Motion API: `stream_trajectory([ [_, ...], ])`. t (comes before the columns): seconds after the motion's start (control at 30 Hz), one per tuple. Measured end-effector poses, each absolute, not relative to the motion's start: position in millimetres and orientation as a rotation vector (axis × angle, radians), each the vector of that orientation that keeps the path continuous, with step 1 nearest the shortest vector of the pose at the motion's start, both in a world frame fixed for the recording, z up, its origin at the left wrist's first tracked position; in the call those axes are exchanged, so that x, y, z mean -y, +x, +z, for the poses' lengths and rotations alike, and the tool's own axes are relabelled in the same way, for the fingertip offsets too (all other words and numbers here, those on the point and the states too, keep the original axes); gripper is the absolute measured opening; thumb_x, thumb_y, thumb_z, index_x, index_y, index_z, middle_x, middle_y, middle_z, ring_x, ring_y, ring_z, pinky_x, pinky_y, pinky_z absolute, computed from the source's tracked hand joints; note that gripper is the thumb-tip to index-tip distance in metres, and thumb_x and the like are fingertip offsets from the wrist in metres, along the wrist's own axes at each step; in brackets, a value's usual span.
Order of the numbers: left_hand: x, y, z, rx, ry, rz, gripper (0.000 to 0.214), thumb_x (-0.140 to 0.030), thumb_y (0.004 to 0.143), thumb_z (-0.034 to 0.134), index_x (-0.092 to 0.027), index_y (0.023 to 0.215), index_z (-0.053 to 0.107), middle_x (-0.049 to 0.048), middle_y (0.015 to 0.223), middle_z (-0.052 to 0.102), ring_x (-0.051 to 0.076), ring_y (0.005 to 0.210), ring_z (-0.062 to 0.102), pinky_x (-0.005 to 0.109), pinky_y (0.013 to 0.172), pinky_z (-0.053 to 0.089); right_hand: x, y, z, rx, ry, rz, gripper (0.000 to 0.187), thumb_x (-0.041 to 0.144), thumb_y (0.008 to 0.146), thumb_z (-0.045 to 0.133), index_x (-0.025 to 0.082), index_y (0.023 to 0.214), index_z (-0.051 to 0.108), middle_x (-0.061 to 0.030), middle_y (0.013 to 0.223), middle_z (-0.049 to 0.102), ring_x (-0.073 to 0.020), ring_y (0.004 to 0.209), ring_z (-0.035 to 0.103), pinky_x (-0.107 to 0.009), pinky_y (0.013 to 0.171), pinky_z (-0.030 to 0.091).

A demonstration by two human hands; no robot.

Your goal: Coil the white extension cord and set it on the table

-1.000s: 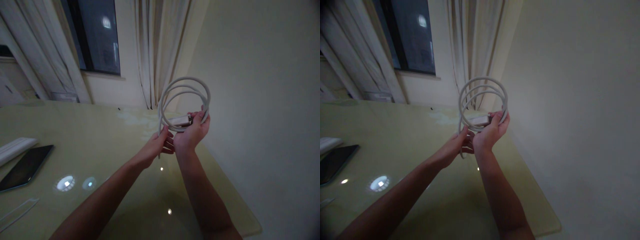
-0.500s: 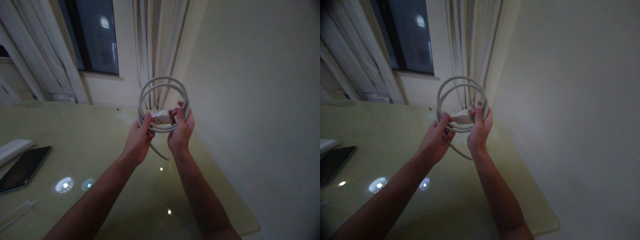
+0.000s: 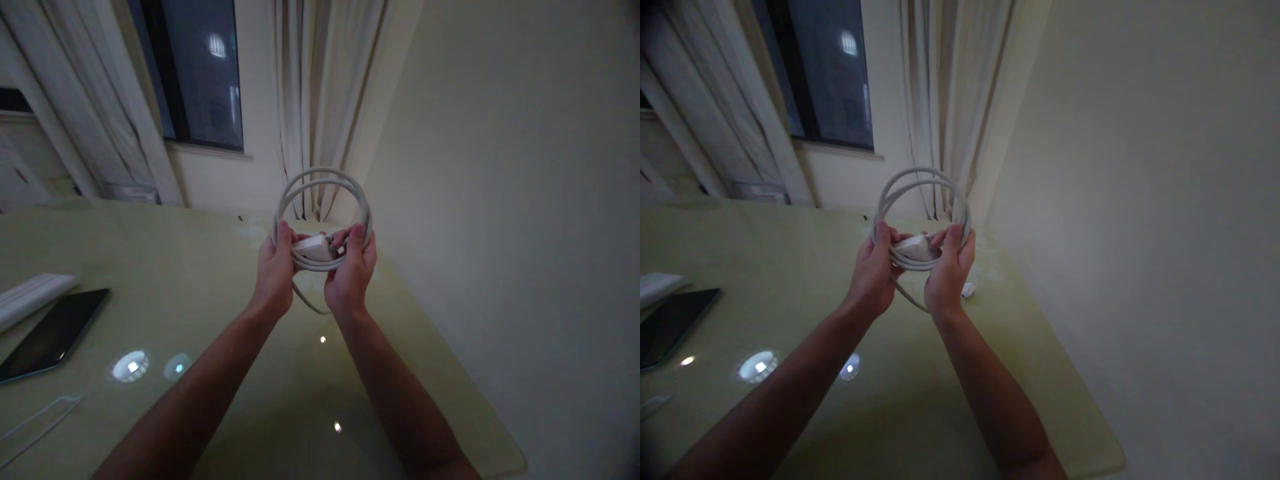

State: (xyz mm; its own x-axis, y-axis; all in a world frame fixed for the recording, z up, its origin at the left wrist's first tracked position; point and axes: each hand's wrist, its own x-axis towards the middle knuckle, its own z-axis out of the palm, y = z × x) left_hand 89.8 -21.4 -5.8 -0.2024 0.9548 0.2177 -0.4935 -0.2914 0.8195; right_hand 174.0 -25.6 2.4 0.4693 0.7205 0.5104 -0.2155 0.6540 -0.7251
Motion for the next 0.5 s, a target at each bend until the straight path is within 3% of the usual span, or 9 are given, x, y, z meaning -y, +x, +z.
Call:
stream_trajectory([
  [0.13, 17, 86, -7, -0.873, 0.947, 1.796, 0.049, -0.066, 0.091, 0.055, -0.02, 0.074, 0.056, 0.0003, 0.063, 0.063, 0.014, 0.054, 0.06, 0.023, 0.048, 0.043, 26, 174, 4, 0.883, -0.652, 0.796, 0.037, 0.058, 0.093, 0.058, 0.022, 0.085, 0.054, 0.0015, 0.075, 0.054, -0.0126, 0.073, 0.058, -0.029, 0.076, 0.054],
  [0.23, 11, 66, -5, -0.991, 1.131, 1.812, 0.049, -0.063, 0.093, 0.054, -0.02, 0.07, 0.058, -0.0007, 0.057, 0.057, 0.012, 0.047, 0.05, 0.023, 0.044, 0.037, 20, 186, 5, 0.981, -0.724, 0.828, 0.037, 0.053, 0.089, 0.066, 0.021, 0.108, 0.062, -0.0024, 0.091, 0.063, -0.0146, 0.081, 0.062, -0.031, 0.08, 0.055],
  [0.33, 11, 39, 6, -1.082, 1.551, 1.752, 0.046, -0.058, 0.094, 0.055, -0.019, 0.071, 0.061, -0.0009, 0.057, 0.054, 0.013, 0.051, 0.049, 0.025, 0.049, 0.036, 16, 206, 11, 1.203, -0.885, 0.539, 0.062, 0.047, 0.085, 0.073, 0.025, 0.139, 0.052, -0.0098, 0.126, 0.061, -0.0219, 0.107, 0.062, -0.04, 0.093, 0.053],
  [0.4, 14, 26, 14, -1.132, 1.885, 1.622, 0.04, -0.053, 0.095, 0.057, -0.019, 0.074, 0.063, -0.0005, 0.06, 0.056, 0.014, 0.057, 0.05, 0.026, 0.055, 0.036, 19, 219, 18, 1.392, -1.019, 0.208, 0.079, 0.04, 0.081, 0.078, 0.027, 0.15, 0.042, -0.0128, 0.146, 0.049, -0.0281, 0.128, 0.052, -0.046, 0.103, 0.047],
  [0.5, 20, 21, 20, -1.131, 2.243, 1.398, 0.03, -0.046, 0.091, 0.065, -0.021, 0.074, 0.062, 0.0011, 0.068, 0.059, 0.018, 0.066, 0.051, 0.027, 0.064, 0.037, 30, 228, 28, 1.755, -1.114, -0.103, 0.073, 0.029, 0.082, 0.077, 0.028, 0.149, 0.047, -0.012, 0.15, 0.048, -0.0312, 0.137, 0.044, -0.049, 0.11, 0.04],
])
